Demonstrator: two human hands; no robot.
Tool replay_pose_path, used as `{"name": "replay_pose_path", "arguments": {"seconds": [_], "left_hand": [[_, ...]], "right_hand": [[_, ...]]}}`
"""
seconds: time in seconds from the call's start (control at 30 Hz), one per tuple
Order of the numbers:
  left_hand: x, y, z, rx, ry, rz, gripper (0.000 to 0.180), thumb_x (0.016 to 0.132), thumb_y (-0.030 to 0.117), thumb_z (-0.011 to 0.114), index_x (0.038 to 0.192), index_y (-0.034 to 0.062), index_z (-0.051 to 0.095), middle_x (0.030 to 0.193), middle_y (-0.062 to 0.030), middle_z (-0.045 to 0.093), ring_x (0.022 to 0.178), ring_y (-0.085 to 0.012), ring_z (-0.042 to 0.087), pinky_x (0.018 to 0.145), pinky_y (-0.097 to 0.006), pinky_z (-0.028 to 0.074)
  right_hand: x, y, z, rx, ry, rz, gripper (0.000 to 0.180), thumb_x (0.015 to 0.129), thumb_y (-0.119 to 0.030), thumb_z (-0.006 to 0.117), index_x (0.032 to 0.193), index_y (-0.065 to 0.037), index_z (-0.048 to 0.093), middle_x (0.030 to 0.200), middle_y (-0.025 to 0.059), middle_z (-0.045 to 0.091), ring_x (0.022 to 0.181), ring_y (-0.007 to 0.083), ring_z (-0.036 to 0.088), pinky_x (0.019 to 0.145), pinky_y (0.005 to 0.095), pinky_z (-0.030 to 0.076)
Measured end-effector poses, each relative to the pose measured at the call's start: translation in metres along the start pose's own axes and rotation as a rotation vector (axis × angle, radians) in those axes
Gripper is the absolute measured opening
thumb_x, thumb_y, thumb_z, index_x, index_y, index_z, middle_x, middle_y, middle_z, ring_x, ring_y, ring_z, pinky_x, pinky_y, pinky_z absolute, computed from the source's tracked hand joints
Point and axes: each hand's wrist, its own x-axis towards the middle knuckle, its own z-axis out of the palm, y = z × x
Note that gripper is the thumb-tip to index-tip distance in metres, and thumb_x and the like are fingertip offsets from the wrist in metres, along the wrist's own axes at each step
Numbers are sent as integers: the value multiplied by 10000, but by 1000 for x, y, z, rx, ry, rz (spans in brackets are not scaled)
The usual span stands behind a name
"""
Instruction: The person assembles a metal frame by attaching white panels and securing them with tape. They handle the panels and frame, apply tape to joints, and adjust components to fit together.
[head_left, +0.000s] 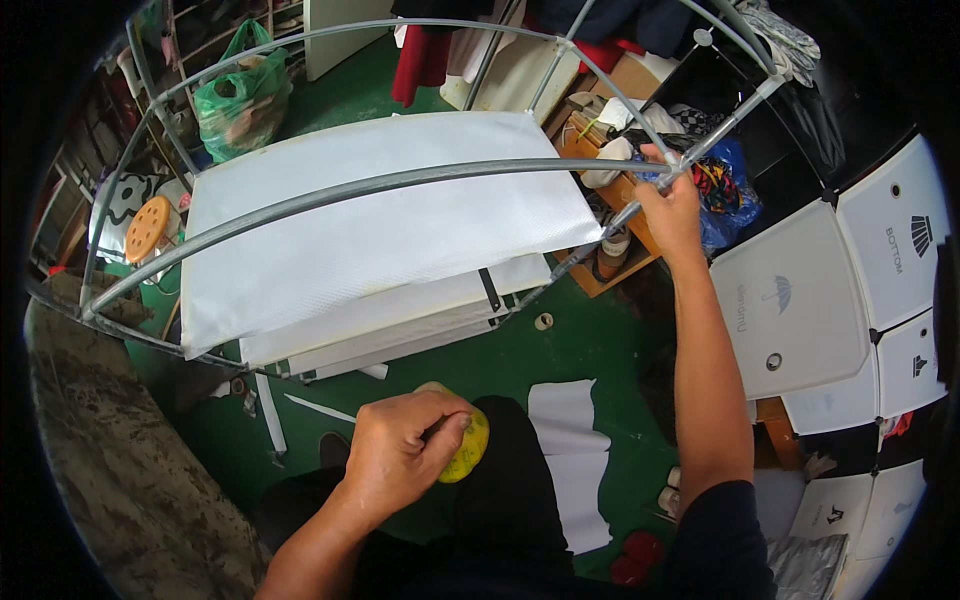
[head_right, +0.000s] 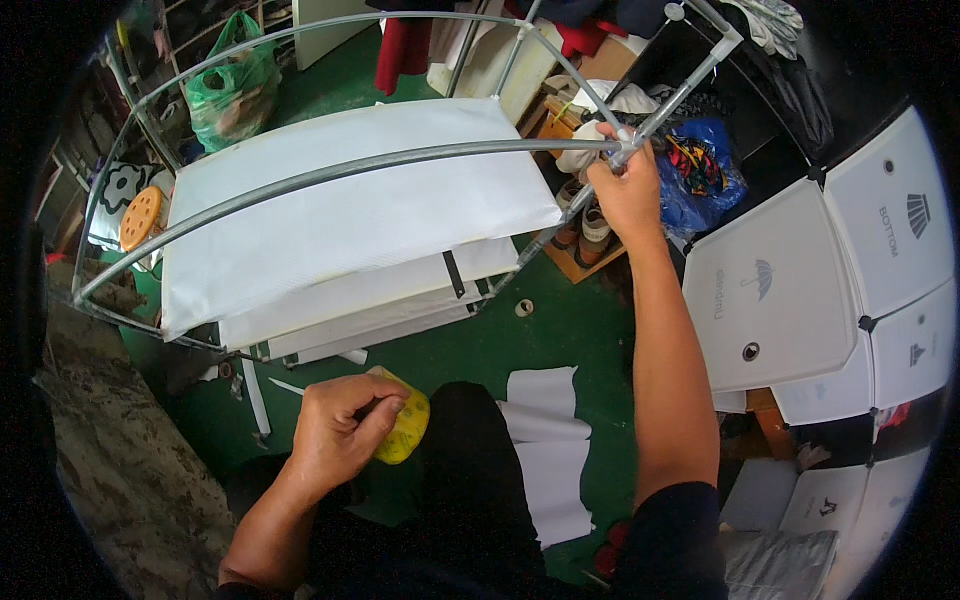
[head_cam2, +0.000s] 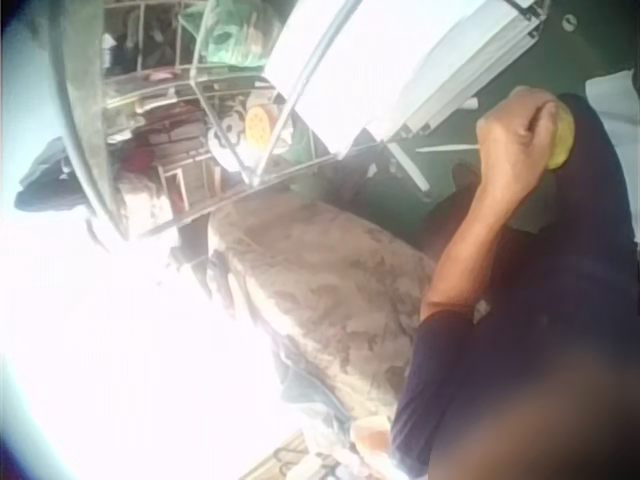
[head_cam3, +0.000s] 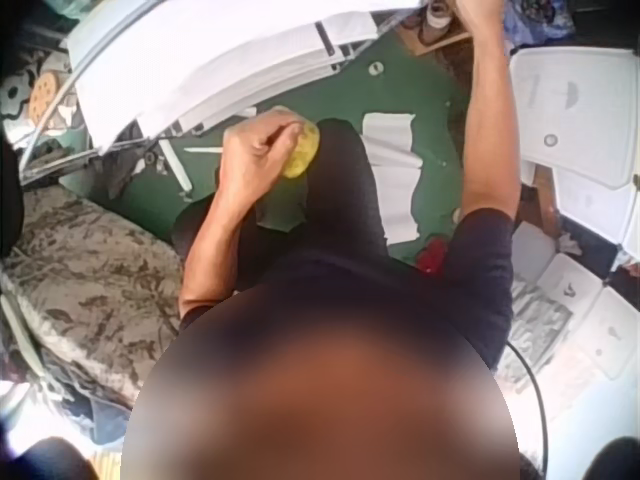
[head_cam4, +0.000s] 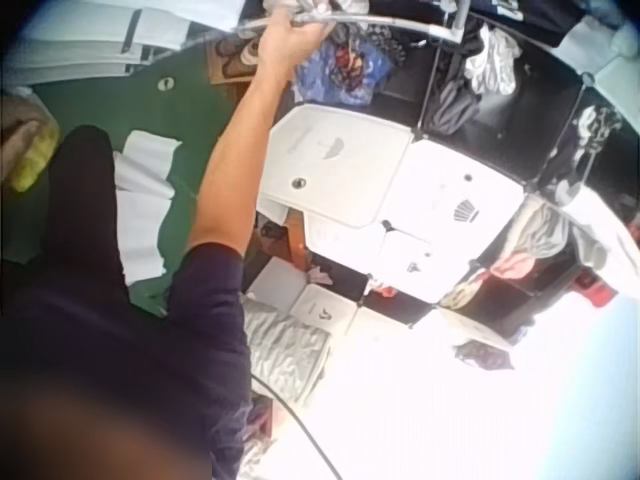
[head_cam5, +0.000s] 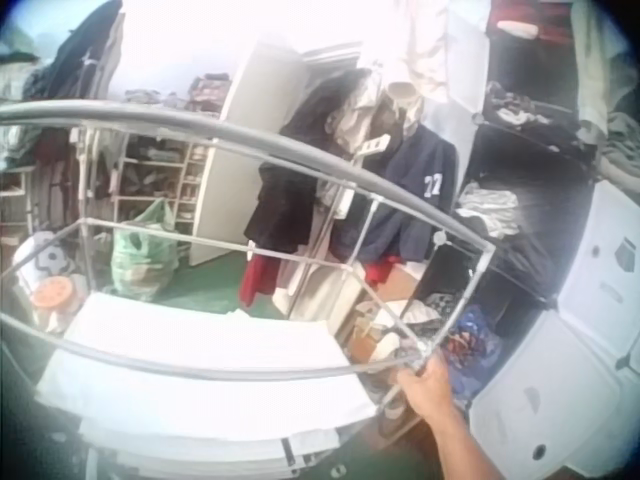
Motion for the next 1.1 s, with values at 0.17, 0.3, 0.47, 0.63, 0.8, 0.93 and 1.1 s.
{"name": "replay_pose_path", "arguments": {"seconds": [0.17,0.3,0.47,0.63,0.8,0.93,1.1], "left_hand": [[3,2,-2,23,-11,8,98,869,27,681,948,-17,718,827,-137,715,692,-194,687,632,-295,524],[3,1,-1,18,-5,37,97,868,24,679,948,-17,717,830,-144,715,690,-208,691,630,-299,526],[2,0,-4,19,7,25,98,869,26,679,950,-17,716,835,-145,717,692,-212,693,633,-302,529],[0,-1,-4,26,-1,9,98,873,27,674,950,-18,715,835,-146,716,688,-208,690,630,-301,525],[3,4,-4,44,6,-16,68,852,37,686,899,-4,716,846,-127,728,710,-275,714,623,-320,553],[4,5,-1,47,-3,-20,70,855,39,686,902,-4,715,841,-128,726,706,-273,713,618,-322,552],[6,3,1,62,12,-29,67,859,36,685,904,-5,714,817,-140,711,684,-272,702,605,-318,538]], "right_hand": [[12,3,-15,149,-215,78,291,875,-24,618,1157,-55,681,1270,67,607,1088,140,589,966,293,457],[19,8,-30,-92,-445,290,195,877,-59,639,1059,-60,708,1258,91,641,1147,167,594,1030,325,433],[10,-8,-38,63,-463,191,215,872,-120,679,1064,-29,708,1152,60,684,981,131,618,925,308,478],[14,2,-56,50,-466,260,215,906,-109,645,1101,-48,714,1144,50,700,996,124,633,923,290,483],[7,17,-43,113,-303,309,215,987,-146,598,1167,-54,669,1097,55,717,926,122,676,798,268,543],[-11,34,-33,361,-207,346,214,1044,-215,552,1157,-35,584,1110,116,715,836,164,707,702,263,578],[-25,32,-22,351,-89,316,174,1053,-189,525,1117,-31,559,1088,130,706,847,176,706,709,277,588]]}}
